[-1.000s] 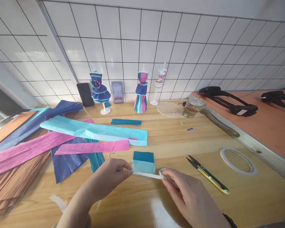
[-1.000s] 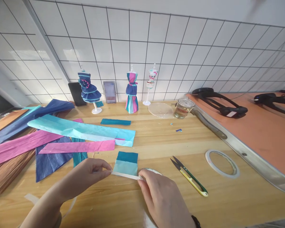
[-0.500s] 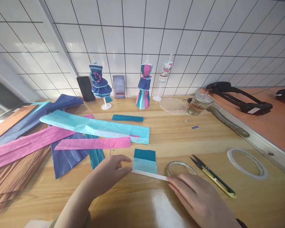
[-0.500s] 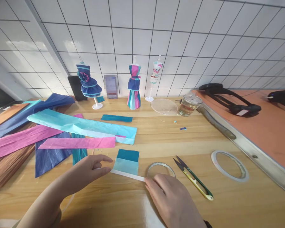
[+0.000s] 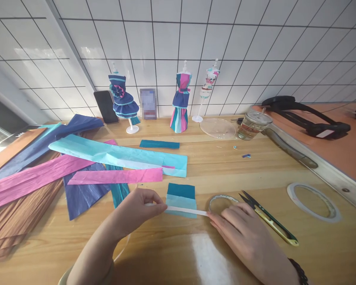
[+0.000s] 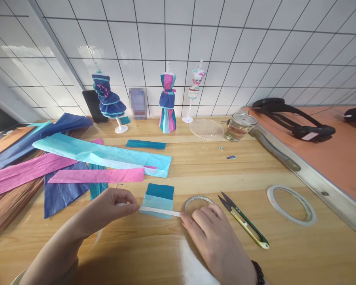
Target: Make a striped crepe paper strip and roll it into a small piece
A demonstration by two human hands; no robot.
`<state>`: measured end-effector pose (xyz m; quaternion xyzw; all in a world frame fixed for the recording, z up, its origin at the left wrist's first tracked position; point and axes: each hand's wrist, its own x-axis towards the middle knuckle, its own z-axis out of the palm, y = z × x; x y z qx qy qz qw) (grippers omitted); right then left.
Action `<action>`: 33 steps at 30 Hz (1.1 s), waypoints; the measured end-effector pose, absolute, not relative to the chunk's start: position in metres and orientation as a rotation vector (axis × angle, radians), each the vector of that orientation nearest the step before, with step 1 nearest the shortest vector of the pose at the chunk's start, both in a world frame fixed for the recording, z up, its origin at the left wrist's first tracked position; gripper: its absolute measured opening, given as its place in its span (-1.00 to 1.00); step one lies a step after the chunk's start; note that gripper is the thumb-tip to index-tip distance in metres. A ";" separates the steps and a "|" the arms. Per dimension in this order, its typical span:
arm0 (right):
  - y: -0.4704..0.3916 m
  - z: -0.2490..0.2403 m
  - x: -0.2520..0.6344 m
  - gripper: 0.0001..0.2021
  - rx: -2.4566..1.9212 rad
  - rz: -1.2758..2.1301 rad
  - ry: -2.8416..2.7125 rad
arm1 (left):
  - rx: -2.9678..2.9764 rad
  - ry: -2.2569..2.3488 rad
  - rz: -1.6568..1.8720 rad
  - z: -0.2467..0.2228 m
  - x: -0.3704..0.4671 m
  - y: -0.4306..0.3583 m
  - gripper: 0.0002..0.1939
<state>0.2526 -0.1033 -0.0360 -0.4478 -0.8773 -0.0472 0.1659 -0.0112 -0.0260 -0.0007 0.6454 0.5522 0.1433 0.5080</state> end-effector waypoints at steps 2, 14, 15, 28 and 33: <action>-0.102 -0.035 0.254 -0.74 -1.283 -0.142 -2.511 | 1.548 1.340 0.367 0.000 -0.010 -0.026 -0.77; -0.099 -0.020 0.248 -0.64 -1.133 -0.351 -2.599 | 1.574 1.457 0.229 -0.028 -0.013 -0.025 -0.72; -0.098 -0.021 0.248 -0.64 -1.132 -0.358 -2.619 | 1.580 1.464 0.219 -0.029 -0.013 -0.025 -0.73; -0.094 -0.024 0.246 -0.63 -1.169 -0.258 -2.639 | 1.634 1.516 0.156 -0.031 -0.011 -0.025 -0.75; -0.093 -0.025 0.247 -0.63 -1.183 -0.210 -2.608 | 1.653 1.539 0.140 -0.031 -0.011 -0.024 -0.75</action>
